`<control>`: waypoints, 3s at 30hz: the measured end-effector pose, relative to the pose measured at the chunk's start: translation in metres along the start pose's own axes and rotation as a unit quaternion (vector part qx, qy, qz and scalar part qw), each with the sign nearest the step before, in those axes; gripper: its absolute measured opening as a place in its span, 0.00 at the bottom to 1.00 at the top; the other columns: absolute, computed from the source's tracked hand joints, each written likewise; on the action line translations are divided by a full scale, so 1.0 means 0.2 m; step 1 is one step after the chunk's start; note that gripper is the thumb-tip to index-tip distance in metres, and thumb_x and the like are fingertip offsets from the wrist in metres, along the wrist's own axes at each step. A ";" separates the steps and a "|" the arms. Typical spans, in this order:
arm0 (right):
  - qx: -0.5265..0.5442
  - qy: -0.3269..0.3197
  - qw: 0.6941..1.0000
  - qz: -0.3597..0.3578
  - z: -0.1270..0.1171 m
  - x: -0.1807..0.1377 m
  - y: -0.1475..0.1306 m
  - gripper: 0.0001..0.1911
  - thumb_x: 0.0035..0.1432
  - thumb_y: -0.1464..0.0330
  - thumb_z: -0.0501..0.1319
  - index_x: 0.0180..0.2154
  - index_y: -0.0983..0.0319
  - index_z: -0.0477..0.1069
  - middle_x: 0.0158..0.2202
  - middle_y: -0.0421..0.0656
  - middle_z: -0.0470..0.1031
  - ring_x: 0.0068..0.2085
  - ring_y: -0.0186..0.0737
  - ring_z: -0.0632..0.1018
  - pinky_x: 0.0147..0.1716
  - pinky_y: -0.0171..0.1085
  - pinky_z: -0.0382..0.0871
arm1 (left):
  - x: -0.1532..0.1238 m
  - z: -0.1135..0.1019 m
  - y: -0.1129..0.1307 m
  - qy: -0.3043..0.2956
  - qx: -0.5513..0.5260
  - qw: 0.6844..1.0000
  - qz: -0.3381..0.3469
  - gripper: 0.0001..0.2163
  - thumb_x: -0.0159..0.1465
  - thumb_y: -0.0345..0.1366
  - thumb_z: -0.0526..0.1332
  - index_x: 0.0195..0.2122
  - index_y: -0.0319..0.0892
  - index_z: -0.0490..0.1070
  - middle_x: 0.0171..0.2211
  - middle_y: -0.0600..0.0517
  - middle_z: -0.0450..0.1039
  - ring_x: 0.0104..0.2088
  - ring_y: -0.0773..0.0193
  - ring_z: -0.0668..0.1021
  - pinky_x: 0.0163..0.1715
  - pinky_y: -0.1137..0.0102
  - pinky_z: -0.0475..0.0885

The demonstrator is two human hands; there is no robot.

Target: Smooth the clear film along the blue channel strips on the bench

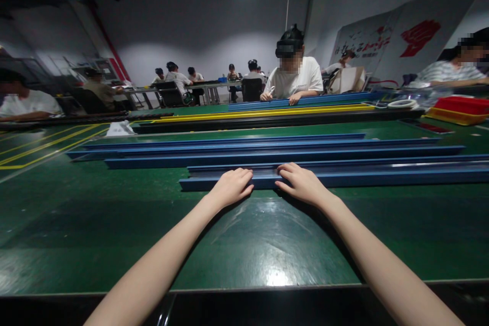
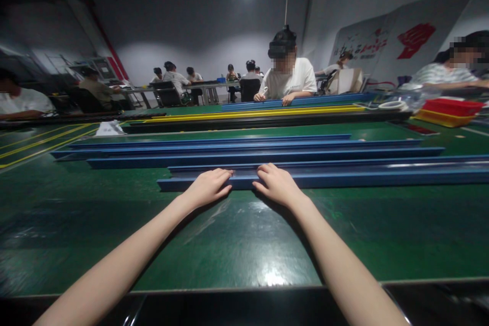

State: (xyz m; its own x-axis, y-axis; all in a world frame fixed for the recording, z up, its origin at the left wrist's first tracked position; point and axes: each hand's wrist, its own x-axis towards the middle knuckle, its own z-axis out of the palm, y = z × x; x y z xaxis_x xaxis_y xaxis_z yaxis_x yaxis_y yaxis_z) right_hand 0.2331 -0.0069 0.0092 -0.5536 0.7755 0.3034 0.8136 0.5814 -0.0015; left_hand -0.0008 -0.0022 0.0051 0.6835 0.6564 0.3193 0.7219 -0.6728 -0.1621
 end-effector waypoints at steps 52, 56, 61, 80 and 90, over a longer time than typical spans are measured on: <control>0.019 -0.002 1.000 0.004 0.00 0.00 0.00 0.16 0.59 0.61 0.49 0.40 0.62 0.69 0.45 0.48 0.69 0.48 0.42 0.67 0.45 0.39 0.63 | 0.01 -0.02 0.02 -0.020 0.020 1.000 -0.008 0.09 0.62 0.37 0.50 0.40 0.39 0.64 0.37 0.47 0.71 0.38 0.60 0.72 0.36 0.67 0.67; 0.014 -0.010 1.000 0.005 -0.01 0.00 0.00 0.16 0.59 0.61 0.49 0.41 0.61 0.69 0.45 0.48 0.69 0.48 0.42 0.67 0.45 0.39 0.63 | 0.01 -0.03 0.02 -0.022 0.025 0.999 -0.009 0.10 0.63 0.38 0.50 0.41 0.39 0.64 0.37 0.47 0.71 0.38 0.60 0.72 0.36 0.67 0.67; 0.006 -0.011 1.000 0.005 -0.01 0.00 0.00 0.17 0.59 0.60 0.49 0.41 0.62 0.69 0.45 0.48 0.69 0.48 0.42 0.67 0.45 0.38 0.63 | 0.01 -0.03 0.02 -0.026 0.031 0.999 -0.012 0.10 0.62 0.38 0.50 0.41 0.39 0.64 0.37 0.47 0.71 0.38 0.60 0.72 0.36 0.68 0.67; 0.002 -0.001 1.000 0.002 -0.01 0.00 0.00 0.17 0.59 0.61 0.48 0.41 0.63 0.68 0.45 0.48 0.69 0.47 0.41 0.68 0.44 0.38 0.64 | 0.01 -0.01 0.02 -0.020 0.040 0.999 -0.005 0.10 0.62 0.38 0.50 0.40 0.39 0.64 0.37 0.48 0.71 0.38 0.60 0.72 0.36 0.68 0.67; -0.001 -0.002 1.000 0.004 0.00 0.00 0.00 0.17 0.59 0.60 0.49 0.41 0.63 0.68 0.45 0.47 0.69 0.47 0.41 0.68 0.44 0.38 0.64 | 0.01 -0.02 0.02 -0.023 0.042 0.999 -0.010 0.10 0.62 0.38 0.50 0.40 0.39 0.64 0.37 0.49 0.71 0.38 0.60 0.72 0.35 0.68 0.67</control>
State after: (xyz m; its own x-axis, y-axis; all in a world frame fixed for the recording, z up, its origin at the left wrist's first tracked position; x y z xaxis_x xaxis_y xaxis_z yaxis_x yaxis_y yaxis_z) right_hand 0.2334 -0.0071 0.0098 -0.5479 0.7814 0.2987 0.8184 0.5747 -0.0022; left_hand 0.0031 -0.0058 0.0096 0.6712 0.6859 0.2812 0.7412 -0.6289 -0.2349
